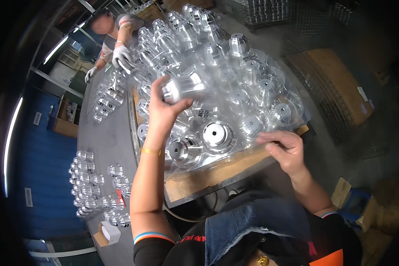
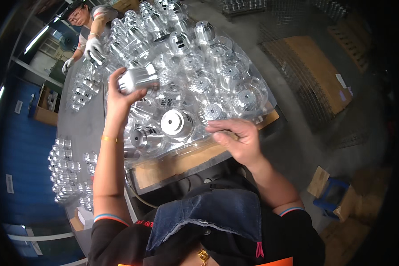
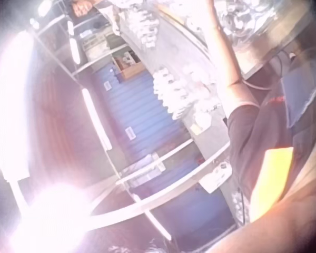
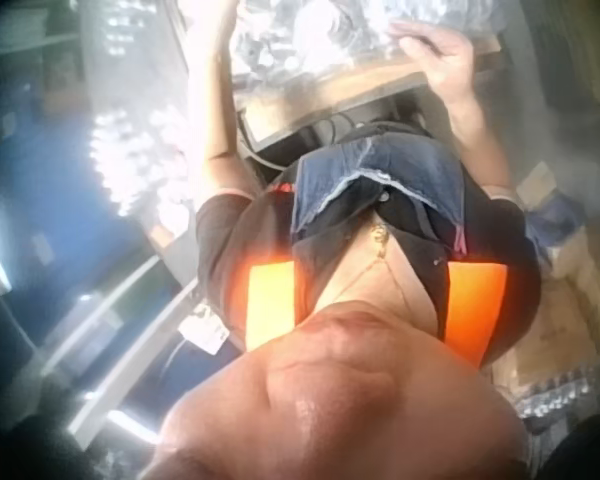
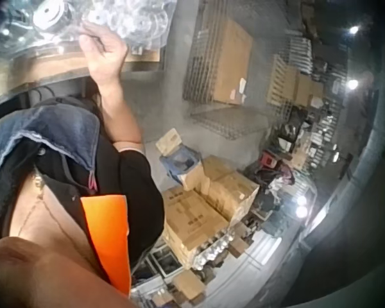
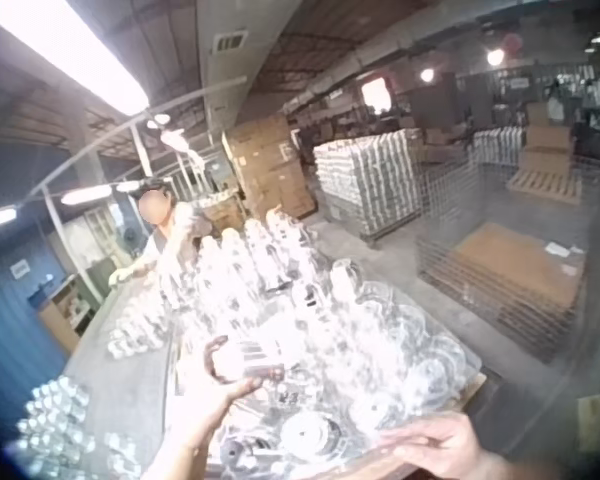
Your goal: The person polishes metallic fabrication parts on a workbench using a handheld grinder.
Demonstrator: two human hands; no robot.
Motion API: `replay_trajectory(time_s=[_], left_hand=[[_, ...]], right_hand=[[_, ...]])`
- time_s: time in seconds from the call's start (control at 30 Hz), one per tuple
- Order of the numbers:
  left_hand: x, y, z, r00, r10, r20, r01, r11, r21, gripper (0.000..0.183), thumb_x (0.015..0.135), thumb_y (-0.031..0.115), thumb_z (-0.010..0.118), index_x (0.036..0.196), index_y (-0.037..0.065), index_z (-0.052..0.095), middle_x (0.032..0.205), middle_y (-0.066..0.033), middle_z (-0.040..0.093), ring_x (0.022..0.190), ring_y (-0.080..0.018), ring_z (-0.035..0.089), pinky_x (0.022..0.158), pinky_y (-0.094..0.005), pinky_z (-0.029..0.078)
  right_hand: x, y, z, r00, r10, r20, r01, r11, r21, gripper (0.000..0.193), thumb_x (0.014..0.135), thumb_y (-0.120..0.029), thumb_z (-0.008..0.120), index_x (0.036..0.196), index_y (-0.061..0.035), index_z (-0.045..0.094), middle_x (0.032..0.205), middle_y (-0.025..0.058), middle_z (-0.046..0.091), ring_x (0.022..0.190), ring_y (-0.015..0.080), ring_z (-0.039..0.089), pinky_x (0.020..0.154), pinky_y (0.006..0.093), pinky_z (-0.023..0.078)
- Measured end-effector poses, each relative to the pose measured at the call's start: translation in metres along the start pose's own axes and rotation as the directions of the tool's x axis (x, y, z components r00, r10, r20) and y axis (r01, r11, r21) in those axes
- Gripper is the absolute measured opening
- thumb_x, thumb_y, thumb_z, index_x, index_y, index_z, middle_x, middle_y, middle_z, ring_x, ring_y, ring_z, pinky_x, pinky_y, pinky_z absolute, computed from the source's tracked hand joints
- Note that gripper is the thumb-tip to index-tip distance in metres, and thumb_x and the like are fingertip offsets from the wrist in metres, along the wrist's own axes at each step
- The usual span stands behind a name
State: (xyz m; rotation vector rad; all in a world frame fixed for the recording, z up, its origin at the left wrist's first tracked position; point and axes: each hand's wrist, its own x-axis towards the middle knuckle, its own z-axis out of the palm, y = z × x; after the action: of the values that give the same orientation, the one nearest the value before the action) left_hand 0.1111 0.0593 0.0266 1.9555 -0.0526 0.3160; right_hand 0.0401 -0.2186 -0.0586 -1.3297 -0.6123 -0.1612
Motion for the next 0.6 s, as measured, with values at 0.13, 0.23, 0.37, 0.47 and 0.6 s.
replay_trajectory(time_s=[0.13,0.23,0.37,0.47,0.6], left_hand=[[0.042,-0.034,0.017,0.963,-0.110,0.247,-0.009,0.899,0.437,0.074,0.057,0.010,0.080,0.122,0.006,0.046,0.103,-0.0176,0.058,0.089,-0.0255,0.061,0.078,-0.0337,0.049],[0.039,-0.036,0.044,0.934,-0.049,0.355,-0.266,0.568,0.779,0.074,0.054,0.027,0.079,0.120,0.017,0.050,0.106,-0.0220,0.056,0.093,-0.0379,0.059,0.079,-0.0408,0.049],[0.063,-0.011,0.066,0.796,-0.290,0.531,-0.379,0.446,0.811,0.076,0.056,0.037,0.081,0.123,0.018,0.050,0.110,-0.0198,0.056,0.097,-0.0340,0.060,0.082,-0.0380,0.049],[0.113,0.010,0.079,0.840,-0.222,0.495,-0.208,0.711,0.672,0.076,0.063,0.038,0.079,0.126,0.010,0.049,0.118,-0.0183,0.058,0.108,-0.0292,0.057,0.090,-0.0356,0.045],[0.198,-0.029,0.101,0.954,0.007,0.299,-0.222,0.688,0.691,0.078,0.062,0.038,0.076,0.127,0.007,0.046,0.114,-0.0204,0.059,0.105,-0.0336,0.057,0.089,-0.0371,0.045]], right_hand=[[-0.010,0.001,-0.041,0.989,0.053,-0.139,-0.055,0.998,-0.009,0.020,0.082,-0.002,0.062,0.101,0.0051,0.063,0.093,0.0137,0.067,0.086,0.0182,0.065,0.079,0.0272,0.050],[-0.013,0.006,-0.071,0.975,0.068,-0.212,-0.077,0.997,-0.031,0.019,0.084,-0.002,0.061,0.101,0.0055,0.062,0.091,0.0139,0.067,0.088,0.0195,0.065,0.079,0.0281,0.050],[-0.013,0.008,-0.094,0.949,0.149,-0.278,-0.144,0.989,0.039,0.019,0.083,-0.003,0.061,0.101,0.0054,0.063,0.091,0.0132,0.067,0.087,0.0177,0.065,0.079,0.0262,0.050],[-0.015,0.012,-0.111,0.941,0.163,-0.297,-0.164,0.986,0.020,0.020,0.083,-0.004,0.062,0.101,0.0052,0.063,0.090,0.0128,0.067,0.086,0.0165,0.065,0.077,0.0244,0.049],[-0.026,0.016,-0.127,0.929,0.183,-0.321,-0.194,0.981,0.000,0.020,0.083,-0.004,0.062,0.101,0.0057,0.063,0.088,0.0122,0.067,0.083,0.0143,0.064,0.074,0.0227,0.049]])
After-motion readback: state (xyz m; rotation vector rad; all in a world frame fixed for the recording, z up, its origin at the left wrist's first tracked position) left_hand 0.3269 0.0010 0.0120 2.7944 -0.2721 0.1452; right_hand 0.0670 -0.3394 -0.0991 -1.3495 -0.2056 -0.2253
